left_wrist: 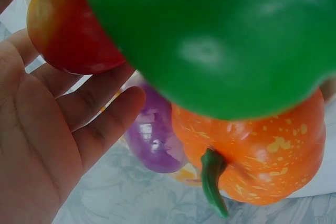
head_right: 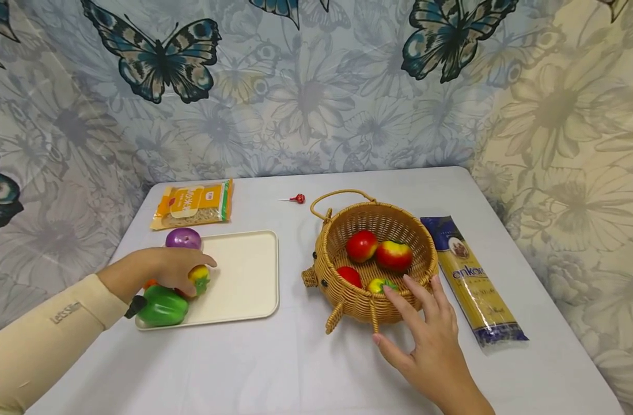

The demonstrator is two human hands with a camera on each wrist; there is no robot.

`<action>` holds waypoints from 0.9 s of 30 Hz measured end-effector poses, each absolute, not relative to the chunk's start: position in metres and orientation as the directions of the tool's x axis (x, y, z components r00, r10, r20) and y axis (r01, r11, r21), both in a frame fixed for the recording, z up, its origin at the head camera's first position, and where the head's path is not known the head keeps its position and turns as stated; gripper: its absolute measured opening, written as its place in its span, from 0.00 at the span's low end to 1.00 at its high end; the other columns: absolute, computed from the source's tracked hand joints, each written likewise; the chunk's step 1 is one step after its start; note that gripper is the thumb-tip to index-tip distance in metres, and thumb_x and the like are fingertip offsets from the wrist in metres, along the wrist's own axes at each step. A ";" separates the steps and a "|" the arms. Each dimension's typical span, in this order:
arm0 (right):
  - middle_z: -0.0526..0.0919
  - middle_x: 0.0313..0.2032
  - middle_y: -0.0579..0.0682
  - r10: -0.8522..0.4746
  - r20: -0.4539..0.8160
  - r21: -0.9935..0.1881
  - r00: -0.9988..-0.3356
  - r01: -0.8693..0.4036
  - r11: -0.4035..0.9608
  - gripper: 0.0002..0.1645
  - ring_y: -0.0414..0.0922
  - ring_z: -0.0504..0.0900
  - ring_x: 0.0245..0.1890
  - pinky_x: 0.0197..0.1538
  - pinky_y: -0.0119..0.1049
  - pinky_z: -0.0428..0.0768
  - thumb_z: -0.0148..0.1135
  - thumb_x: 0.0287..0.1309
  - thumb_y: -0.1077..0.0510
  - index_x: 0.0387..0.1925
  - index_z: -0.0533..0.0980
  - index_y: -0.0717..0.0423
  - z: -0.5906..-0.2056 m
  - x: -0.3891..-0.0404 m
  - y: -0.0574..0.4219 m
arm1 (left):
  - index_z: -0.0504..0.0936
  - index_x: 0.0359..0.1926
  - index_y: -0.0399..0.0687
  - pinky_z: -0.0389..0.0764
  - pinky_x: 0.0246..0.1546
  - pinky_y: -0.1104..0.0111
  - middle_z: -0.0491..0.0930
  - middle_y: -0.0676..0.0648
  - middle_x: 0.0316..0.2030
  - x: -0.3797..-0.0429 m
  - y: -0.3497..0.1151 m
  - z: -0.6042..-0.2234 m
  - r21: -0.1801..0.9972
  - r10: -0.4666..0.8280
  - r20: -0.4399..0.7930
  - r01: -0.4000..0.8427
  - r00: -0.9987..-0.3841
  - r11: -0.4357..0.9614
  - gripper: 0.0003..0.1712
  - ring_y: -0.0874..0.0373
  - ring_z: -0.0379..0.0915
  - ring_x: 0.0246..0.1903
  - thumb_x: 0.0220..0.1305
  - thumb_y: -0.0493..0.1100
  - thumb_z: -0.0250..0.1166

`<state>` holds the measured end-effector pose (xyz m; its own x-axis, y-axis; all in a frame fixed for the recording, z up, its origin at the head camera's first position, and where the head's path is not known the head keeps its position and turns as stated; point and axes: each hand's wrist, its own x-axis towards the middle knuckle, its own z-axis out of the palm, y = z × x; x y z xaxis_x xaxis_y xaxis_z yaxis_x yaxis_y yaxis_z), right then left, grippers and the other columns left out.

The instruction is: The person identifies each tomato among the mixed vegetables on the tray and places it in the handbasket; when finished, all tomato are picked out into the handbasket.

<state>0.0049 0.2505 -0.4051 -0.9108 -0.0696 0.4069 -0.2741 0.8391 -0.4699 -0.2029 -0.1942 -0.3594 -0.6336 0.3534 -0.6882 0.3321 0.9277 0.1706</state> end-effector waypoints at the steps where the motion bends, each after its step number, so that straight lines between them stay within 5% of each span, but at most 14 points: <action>1: 0.58 0.70 0.55 -0.068 0.406 -0.471 -0.911 -0.273 0.839 0.49 0.60 0.37 0.74 0.63 0.75 0.40 0.78 0.35 0.49 0.65 0.68 0.38 -0.405 0.005 0.251 | 0.66 0.67 0.59 0.73 0.42 0.61 0.71 0.51 0.50 -0.203 -0.193 -0.359 0.171 0.358 -0.686 0.338 -0.633 0.925 0.41 0.53 0.66 0.46 0.52 0.47 0.72; 5: 0.57 0.70 0.54 -0.068 0.406 -0.473 -0.911 -0.274 0.837 0.49 0.60 0.37 0.74 0.63 0.74 0.40 0.78 0.36 0.49 0.64 0.69 0.39 -0.406 0.005 0.252 | 0.66 0.67 0.59 0.74 0.40 0.62 0.70 0.50 0.52 -0.204 -0.190 -0.357 0.168 0.367 -0.678 0.351 -0.637 0.921 0.41 0.53 0.67 0.45 0.52 0.48 0.72; 12: 0.57 0.70 0.54 -0.066 0.406 -0.482 -0.912 -0.275 0.832 0.49 0.61 0.37 0.74 0.65 0.73 0.37 0.78 0.35 0.49 0.64 0.69 0.40 -0.409 0.006 0.252 | 0.65 0.68 0.61 0.73 0.52 0.54 0.67 0.49 0.60 -0.207 -0.179 -0.347 0.175 0.407 -0.647 0.395 -0.645 0.902 0.41 0.53 0.66 0.48 0.53 0.50 0.71; 27: 0.56 0.71 0.53 -0.062 0.398 -0.483 -0.915 -0.266 0.834 0.48 0.60 0.36 0.74 0.64 0.73 0.38 0.78 0.36 0.48 0.64 0.70 0.42 -0.408 0.008 0.252 | 0.63 0.68 0.66 0.72 0.43 0.63 0.70 0.55 0.50 -0.215 -0.129 -0.306 0.158 0.532 -0.575 0.554 -0.621 0.817 0.41 0.57 0.69 0.42 0.54 0.52 0.69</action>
